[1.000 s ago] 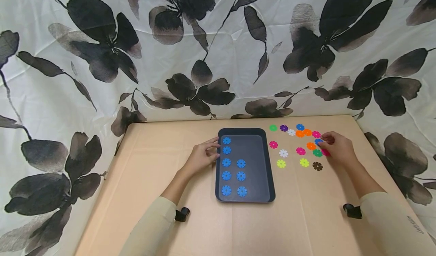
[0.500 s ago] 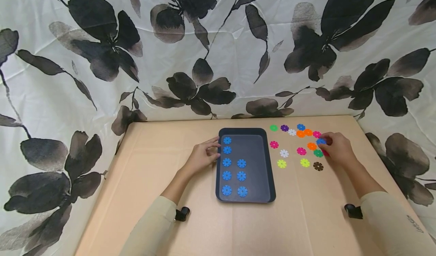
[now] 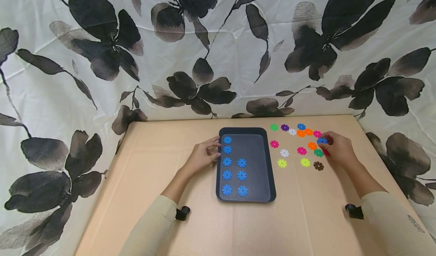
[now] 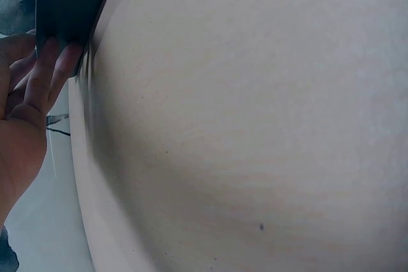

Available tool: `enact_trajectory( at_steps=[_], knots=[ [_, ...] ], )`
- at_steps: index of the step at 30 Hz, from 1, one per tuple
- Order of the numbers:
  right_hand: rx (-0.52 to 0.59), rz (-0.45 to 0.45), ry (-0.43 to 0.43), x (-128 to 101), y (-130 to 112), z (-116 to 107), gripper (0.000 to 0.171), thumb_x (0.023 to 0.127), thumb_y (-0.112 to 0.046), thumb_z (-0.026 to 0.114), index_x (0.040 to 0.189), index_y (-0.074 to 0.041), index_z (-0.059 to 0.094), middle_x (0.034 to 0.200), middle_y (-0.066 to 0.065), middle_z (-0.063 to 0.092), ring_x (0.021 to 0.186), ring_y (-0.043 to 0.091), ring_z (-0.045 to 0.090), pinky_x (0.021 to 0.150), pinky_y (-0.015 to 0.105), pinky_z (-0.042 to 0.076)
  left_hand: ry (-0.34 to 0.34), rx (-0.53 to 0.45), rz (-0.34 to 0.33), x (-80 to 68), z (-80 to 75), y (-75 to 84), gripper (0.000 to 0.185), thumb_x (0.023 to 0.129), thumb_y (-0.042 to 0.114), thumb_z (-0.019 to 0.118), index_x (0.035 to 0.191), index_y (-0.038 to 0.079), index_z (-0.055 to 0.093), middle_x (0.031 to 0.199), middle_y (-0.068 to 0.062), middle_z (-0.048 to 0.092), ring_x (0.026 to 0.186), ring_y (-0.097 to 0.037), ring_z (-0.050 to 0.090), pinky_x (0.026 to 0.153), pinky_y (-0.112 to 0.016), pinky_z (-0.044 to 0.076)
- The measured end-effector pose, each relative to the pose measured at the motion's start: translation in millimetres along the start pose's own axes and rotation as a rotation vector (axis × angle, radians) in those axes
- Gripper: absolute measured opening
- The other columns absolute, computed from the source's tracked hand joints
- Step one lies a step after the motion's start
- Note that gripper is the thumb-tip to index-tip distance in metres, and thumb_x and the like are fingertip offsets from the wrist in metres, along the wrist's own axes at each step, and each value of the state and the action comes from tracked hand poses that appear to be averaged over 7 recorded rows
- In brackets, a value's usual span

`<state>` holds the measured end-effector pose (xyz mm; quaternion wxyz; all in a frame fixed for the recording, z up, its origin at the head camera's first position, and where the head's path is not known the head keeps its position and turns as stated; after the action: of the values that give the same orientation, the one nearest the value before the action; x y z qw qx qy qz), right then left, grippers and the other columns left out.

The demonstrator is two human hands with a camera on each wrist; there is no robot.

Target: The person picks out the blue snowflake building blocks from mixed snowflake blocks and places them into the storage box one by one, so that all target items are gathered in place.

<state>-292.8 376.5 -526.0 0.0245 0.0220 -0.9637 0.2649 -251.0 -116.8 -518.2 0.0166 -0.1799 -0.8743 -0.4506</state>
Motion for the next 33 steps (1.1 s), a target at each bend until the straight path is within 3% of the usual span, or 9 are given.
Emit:
enact_trajectory(
  at_steps=[7,13,16,18,20,33],
  knots=[
    [0.022,-0.020,0.017,-2,-4,-3,0.031,0.101,-0.015,0.067,0.125,0.003,0.061,0.113,0.031,0.066,0.101,0.045,0.058,0.093,0.064,0.055,0.000,0.002,0.016,0.4,-0.5,1.5,0.031,0.091,0.003,0.077,0.121,-0.001,0.073,0.155,-0.008,0.054,0.093,-0.023,0.077,0.078,-0.019,0.061],
    [0.049,0.005,0.020,-5,-10,-6,0.034,0.102,-0.017,0.066,0.130,0.001,0.060,0.119,0.031,0.065,0.108,0.047,0.058,0.093,0.061,0.057,-0.003,0.006,0.008,0.2,-0.8,1.8,0.032,0.091,0.003,0.077,0.122,-0.001,0.073,0.156,-0.007,0.053,0.092,-0.022,0.076,0.079,-0.020,0.061],
    [0.055,-0.028,0.059,-6,-19,-11,0.033,0.101,-0.017,0.068,0.129,-0.001,0.063,0.116,0.027,0.067,0.105,0.043,0.061,0.083,0.034,0.063,-0.002,0.007,0.006,0.4,-0.9,1.7,0.032,0.091,0.004,0.077,0.122,-0.001,0.073,0.156,-0.006,0.054,0.091,-0.021,0.076,0.079,-0.021,0.061],
    [0.061,-0.063,0.087,-7,-27,-14,0.030,0.100,-0.017,0.069,0.126,-0.003,0.065,0.111,0.025,0.070,0.101,0.040,0.062,0.073,0.014,0.056,-0.002,0.005,0.007,0.4,-1.0,2.1,0.032,0.091,0.003,0.077,0.122,-0.001,0.073,0.155,-0.007,0.054,0.092,-0.021,0.076,0.079,-0.021,0.061],
    [0.074,-0.088,0.093,-7,-37,-16,0.029,0.099,-0.017,0.070,0.125,-0.004,0.066,0.108,0.023,0.070,0.098,0.037,0.062,0.066,0.003,0.044,-0.002,0.004,0.005,0.3,-1.5,2.1,0.032,0.091,0.003,0.077,0.122,-0.001,0.073,0.156,-0.006,0.054,0.092,-0.021,0.075,0.079,-0.021,0.061],
    [0.119,-0.204,0.067,2,-101,-19,0.027,0.098,-0.010,0.071,0.124,-0.005,0.069,0.108,0.020,0.075,0.096,0.035,0.068,0.070,-0.002,0.040,-0.002,0.001,0.004,1.0,-0.8,0.0,0.031,0.090,0.004,0.078,0.121,0.001,0.073,0.155,-0.005,0.054,0.075,-0.012,0.070,0.071,-0.018,0.058]
  ],
)
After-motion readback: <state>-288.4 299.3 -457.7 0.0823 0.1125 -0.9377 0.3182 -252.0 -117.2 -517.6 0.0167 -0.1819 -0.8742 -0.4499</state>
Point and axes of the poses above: each hand's wrist, its own x-axis towards the middle knuckle, its own z-axis out of the palm, y = z × x, the point moved 6 cm from there along x, towards the middle knuckle
